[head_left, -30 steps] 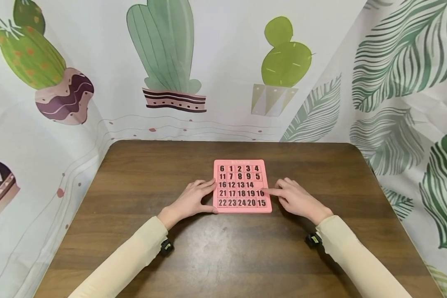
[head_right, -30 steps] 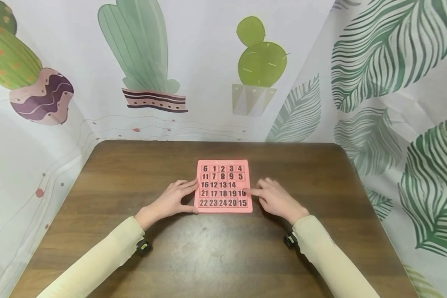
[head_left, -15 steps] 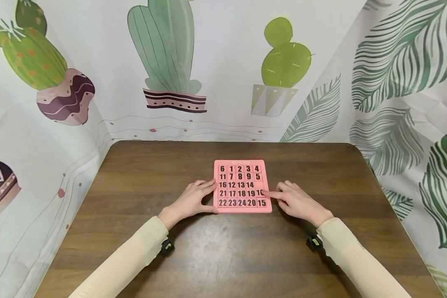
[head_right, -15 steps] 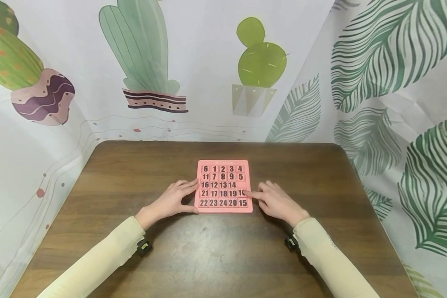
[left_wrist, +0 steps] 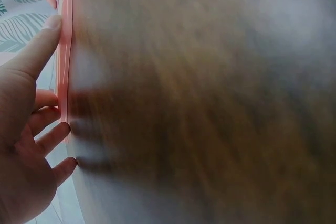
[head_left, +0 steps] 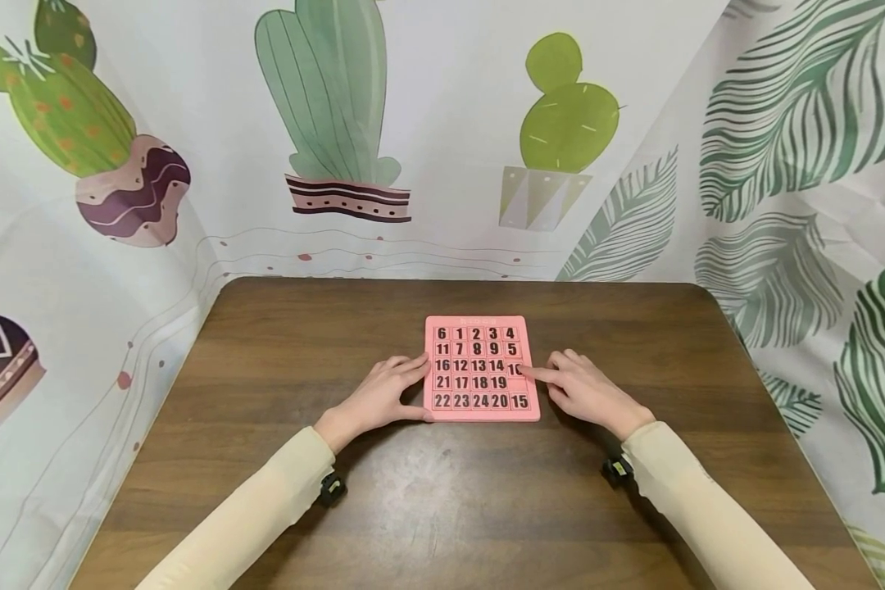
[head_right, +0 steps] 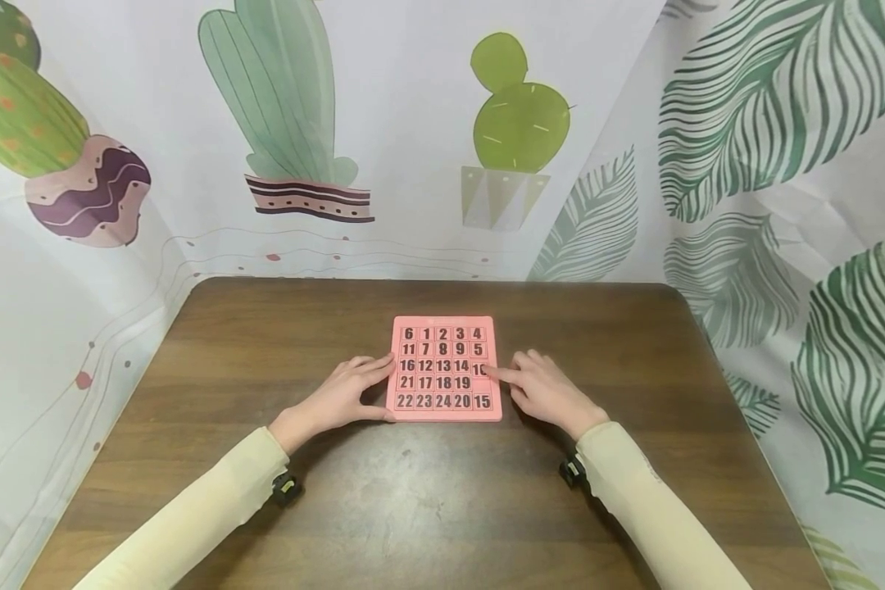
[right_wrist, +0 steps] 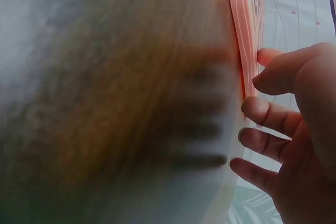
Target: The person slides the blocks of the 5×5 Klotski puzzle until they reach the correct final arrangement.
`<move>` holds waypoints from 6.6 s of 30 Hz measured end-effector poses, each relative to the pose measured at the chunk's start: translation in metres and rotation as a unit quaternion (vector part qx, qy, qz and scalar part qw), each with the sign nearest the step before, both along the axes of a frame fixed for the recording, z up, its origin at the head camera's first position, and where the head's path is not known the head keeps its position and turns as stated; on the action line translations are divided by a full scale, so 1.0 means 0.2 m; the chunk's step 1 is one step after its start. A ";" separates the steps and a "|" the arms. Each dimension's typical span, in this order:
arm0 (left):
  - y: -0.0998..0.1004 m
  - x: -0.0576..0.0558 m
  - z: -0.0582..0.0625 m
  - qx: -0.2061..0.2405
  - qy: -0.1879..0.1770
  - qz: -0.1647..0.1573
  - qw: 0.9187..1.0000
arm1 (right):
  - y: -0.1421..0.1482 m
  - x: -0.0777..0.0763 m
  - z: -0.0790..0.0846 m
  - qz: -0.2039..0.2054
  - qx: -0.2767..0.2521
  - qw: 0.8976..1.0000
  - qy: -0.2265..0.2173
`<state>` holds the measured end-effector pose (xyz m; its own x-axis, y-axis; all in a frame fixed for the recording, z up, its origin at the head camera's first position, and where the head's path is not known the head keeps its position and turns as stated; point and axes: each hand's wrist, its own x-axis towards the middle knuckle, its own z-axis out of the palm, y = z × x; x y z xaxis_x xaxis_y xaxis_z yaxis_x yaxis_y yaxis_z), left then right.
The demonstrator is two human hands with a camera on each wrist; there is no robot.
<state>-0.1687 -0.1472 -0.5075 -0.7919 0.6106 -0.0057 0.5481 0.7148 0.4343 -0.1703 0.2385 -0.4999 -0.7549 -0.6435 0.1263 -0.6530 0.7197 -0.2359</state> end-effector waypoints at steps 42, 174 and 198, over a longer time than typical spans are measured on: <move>-0.01 0.00 -0.01 0.001 -0.005 -0.006 1.000 | 0.03 0.17 0.01 0.025 -0.009 0.999 -0.028; -0.01 -0.01 -0.03 0.022 -0.013 -0.008 1.000 | -0.59 0.09 0.03 0.121 0.065 0.987 0.086; -0.01 -0.01 -0.02 0.029 -0.008 -0.015 0.999 | -0.64 -0.01 0.03 0.076 0.080 0.993 0.030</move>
<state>-0.1698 -0.1491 -0.5112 -0.7729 0.6343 0.0178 0.5623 0.6715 0.4826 -0.1721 0.1105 -0.4947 -0.6420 -0.7647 0.0559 -0.7662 0.6372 -0.0833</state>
